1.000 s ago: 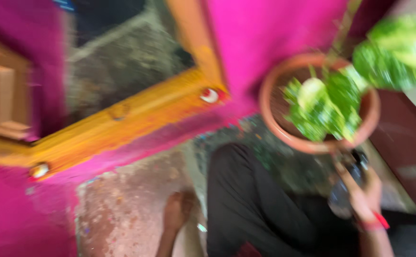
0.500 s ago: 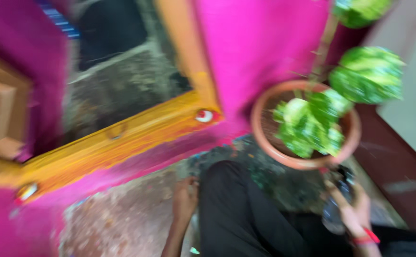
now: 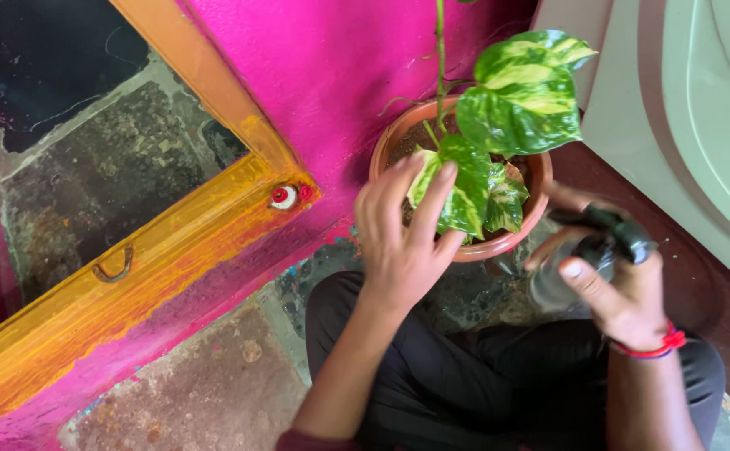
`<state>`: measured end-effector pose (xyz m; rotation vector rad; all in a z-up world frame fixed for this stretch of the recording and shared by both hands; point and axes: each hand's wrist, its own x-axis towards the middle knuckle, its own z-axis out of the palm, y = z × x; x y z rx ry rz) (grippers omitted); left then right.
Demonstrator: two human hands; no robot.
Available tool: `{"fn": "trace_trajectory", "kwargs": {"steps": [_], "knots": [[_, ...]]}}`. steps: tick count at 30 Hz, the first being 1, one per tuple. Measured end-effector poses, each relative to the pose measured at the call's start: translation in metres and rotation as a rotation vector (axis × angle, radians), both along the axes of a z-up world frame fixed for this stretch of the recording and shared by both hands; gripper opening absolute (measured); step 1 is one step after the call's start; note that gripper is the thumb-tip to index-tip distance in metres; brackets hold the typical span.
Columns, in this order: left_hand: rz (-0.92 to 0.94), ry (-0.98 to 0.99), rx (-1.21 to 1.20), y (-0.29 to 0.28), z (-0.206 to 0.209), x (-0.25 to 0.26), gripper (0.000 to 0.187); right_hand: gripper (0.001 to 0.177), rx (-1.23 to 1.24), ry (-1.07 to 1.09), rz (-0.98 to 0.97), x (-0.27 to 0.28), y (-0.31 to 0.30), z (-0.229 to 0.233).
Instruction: The person sits on the floor and sprays water onto the leaves of a potted plant using a spray bottle. They hold the leaves with one hand to ensure the water reaches the undersides and different parts of the plant.
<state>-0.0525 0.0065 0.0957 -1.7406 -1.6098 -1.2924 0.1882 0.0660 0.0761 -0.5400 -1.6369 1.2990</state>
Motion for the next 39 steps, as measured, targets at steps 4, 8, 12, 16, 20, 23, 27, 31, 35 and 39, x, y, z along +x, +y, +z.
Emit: {"fn": "trace_trajectory", "kwargs": {"steps": [4,8,12,16,20,23,27,31,35,39], "knots": [[0.011,-0.240,0.146,0.031,0.002,0.020,0.046,0.063,-0.015,0.075,0.017,-0.002,0.007,0.014],[-0.188,-0.832,0.146,0.027,-0.028,0.031,0.022,0.054,-0.025,0.046,0.090,0.002,0.007,-0.003],[-0.375,-1.223,0.117,0.025,-0.046,0.024,0.028,0.059,-0.165,0.039,0.203,-0.004,0.009,-0.015],[-0.568,-1.346,0.140,0.022,-0.047,0.025,0.033,0.054,-0.150,-0.014,0.200,-0.006,0.007,-0.024],[-0.640,-1.316,0.114,0.017,-0.046,0.027,0.037,0.031,-0.172,-0.053,0.113,-0.008,0.004,-0.022],[-0.687,-1.288,0.079,0.017,-0.047,0.027,0.037,0.040,-0.196,-0.048,0.106,-0.004,0.000,-0.008],[-0.717,-1.279,0.058,0.017,-0.048,0.027,0.036,0.027,-0.170,-0.098,0.079,0.002,-0.004,-0.004],[-0.761,-1.308,0.056,0.017,-0.047,0.029,0.034,0.031,-0.196,-0.236,0.134,0.009,0.000,0.001],[-0.772,-1.261,0.013,0.017,-0.043,0.028,0.027,0.033,-0.084,-0.241,0.153,0.005,0.002,0.004],[-0.725,-1.151,-0.050,0.014,-0.038,0.026,0.019,0.024,-0.064,-0.106,0.049,0.005,-0.005,0.007]]}}
